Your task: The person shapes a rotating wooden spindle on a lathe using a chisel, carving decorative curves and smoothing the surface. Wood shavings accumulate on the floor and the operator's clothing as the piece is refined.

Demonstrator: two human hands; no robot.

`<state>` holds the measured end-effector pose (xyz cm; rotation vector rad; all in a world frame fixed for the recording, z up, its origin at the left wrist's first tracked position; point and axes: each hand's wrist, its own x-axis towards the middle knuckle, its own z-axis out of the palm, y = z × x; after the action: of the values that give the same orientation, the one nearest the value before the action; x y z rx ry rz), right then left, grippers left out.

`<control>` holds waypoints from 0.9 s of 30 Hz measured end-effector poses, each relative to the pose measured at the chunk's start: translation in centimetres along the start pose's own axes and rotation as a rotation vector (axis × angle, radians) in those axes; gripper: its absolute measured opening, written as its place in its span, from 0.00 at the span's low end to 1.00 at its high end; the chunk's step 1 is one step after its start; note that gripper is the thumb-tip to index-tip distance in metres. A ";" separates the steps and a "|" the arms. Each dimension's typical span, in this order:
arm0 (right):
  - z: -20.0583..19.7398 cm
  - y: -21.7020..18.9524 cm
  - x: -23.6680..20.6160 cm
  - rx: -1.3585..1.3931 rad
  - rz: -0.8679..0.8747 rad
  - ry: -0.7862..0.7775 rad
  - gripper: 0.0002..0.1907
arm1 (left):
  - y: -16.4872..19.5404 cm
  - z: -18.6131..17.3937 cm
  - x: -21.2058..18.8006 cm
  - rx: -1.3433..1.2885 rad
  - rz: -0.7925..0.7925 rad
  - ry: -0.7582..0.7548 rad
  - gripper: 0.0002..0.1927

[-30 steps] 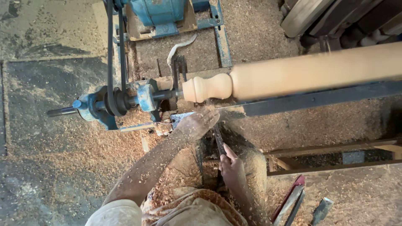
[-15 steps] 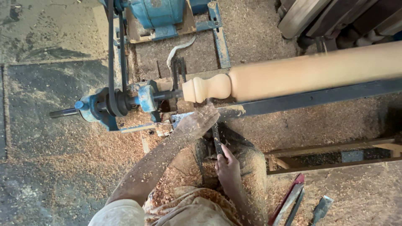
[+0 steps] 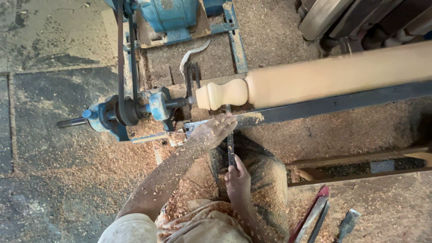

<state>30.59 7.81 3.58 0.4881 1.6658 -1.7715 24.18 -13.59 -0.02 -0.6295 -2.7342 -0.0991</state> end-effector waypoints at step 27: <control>-4.7 -6.3 0.2 -0.685 -0.164 -0.153 0.28 | 0.7 0.1 -0.4 0.106 0.001 0.039 0.32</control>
<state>25.41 12.29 7.54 -0.0933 2.0922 -1.1848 24.76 -13.11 -0.22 -0.5931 -2.6806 0.0334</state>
